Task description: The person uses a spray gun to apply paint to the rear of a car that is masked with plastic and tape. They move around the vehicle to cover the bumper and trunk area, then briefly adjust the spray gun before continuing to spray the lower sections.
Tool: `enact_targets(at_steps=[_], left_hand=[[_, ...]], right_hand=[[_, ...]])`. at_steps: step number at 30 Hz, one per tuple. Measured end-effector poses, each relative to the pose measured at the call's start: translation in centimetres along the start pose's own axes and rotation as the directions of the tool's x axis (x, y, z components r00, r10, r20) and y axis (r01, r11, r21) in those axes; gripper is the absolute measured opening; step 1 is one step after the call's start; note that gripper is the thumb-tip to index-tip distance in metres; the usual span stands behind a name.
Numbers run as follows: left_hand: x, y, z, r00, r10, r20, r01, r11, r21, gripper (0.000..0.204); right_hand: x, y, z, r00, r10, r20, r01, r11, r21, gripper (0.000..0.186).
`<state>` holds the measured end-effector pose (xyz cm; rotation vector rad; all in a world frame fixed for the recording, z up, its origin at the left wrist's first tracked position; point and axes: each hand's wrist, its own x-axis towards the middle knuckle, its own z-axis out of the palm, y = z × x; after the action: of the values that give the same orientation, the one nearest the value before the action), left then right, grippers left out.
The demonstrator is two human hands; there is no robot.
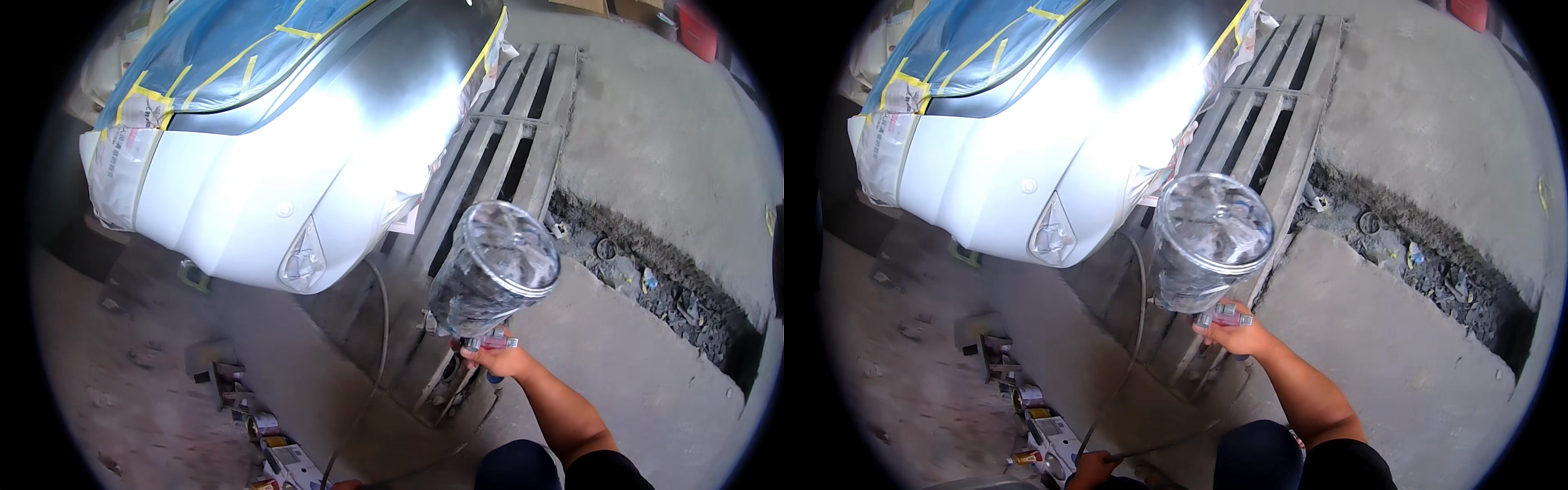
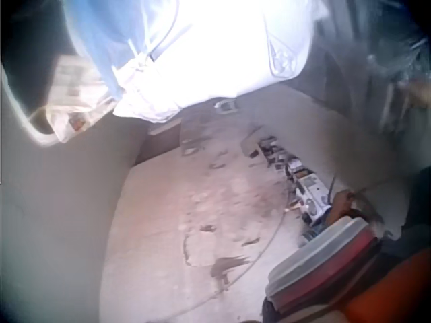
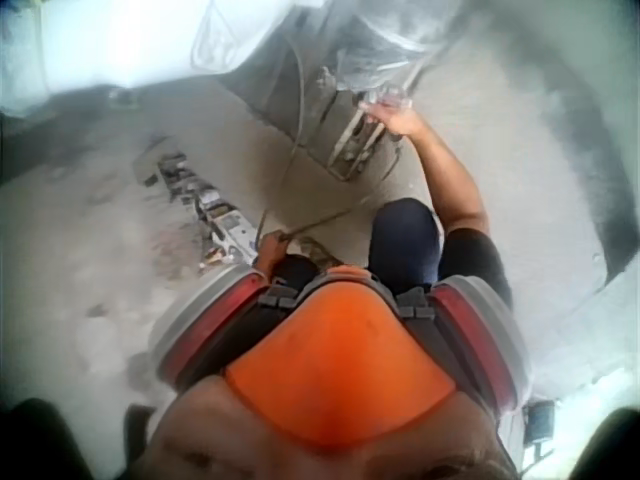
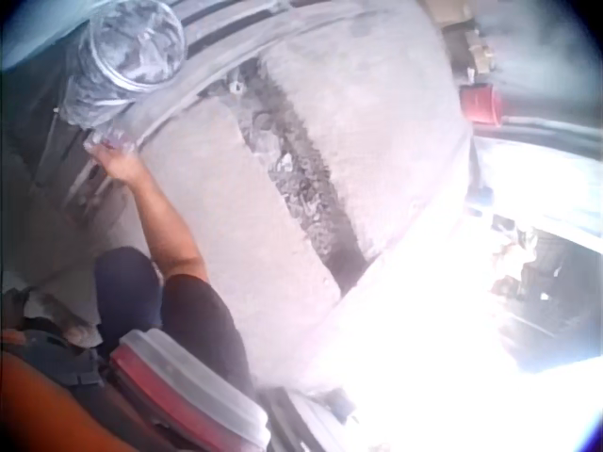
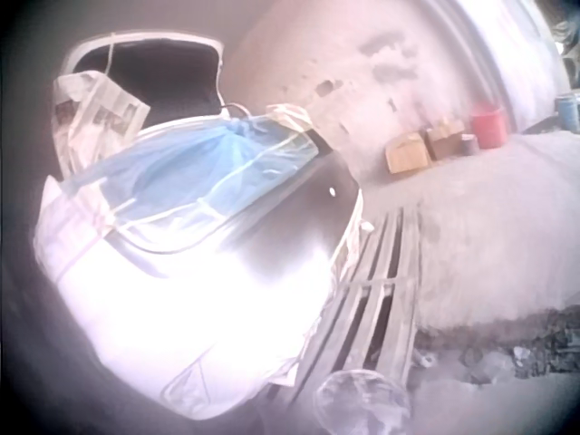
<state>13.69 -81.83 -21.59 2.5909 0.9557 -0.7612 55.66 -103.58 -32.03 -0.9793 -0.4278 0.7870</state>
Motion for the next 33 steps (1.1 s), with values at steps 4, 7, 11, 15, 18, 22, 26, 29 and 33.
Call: enact_targets(at_steps=[4,7,11,15,18,22,26,29,33], left_hand=[[-0.6,0.6,-0.6,1.0,-0.019,-0.002,0.019,0.999,-0.033,0.024],[-2.2,1.6,-1.7,0.994,-0.067,0.082,0.06,0.995,0.079,0.036],[-4.1,6.4,-5.0,0.99,-0.103,0.099,0.1,0.995,0.029,0.037],[-6.0,11.1,-8.1,0.983,-0.171,0.066,0.175,0.982,-0.066,0.04],[-5.1,15.1,-10.0,0.988,-0.129,0.082,0.137,0.985,-0.103,0.041],[-5.4,18.4,-10.0,0.952,-0.182,0.245,0.211,0.972,-0.101,0.043],[-5.4,22.0,-7.2,0.938,-0.196,0.285,0.244,0.959,-0.144,0.047],[-4.7,25.2,-7.0,0.917,-0.146,0.37,0.22,0.961,-0.165,0.05],[-3.4,30.7,-8.6,0.886,-0.118,0.449,0.229,0.952,-0.203,0.051]], right_hand=[[0.2,-6.4,-1.6,0.948,-0.077,-0.308,0.032,0.988,-0.148,0.021],[-0.1,-13.0,-3.6,0.816,-0.133,-0.562,0.029,0.981,-0.191,0.025],[-0.8,-21.3,-3.2,0.713,-0.246,-0.656,-0.011,0.932,-0.362,0.036],[-0.9,-24.7,0.3,0.835,-0.132,-0.534,-0.014,0.965,-0.26,0.032],[-1.4,-22.9,0.0,0.938,-0.1,-0.333,-0.019,0.941,-0.338,0.019],[1.1,-23.5,-0.1,0.988,0.044,-0.146,-0.105,0.891,-0.441,0.019],[4.5,-25.1,-4.9,0.976,0.029,-0.215,-0.123,0.891,-0.437,0.016],[6.5,-28.9,-11.7,0.856,0.127,-0.501,-0.351,0.854,-0.384,0.029],[8.5,-34.8,-17.8,0.711,0.001,-0.703,-0.298,0.906,-0.3,0.036]])
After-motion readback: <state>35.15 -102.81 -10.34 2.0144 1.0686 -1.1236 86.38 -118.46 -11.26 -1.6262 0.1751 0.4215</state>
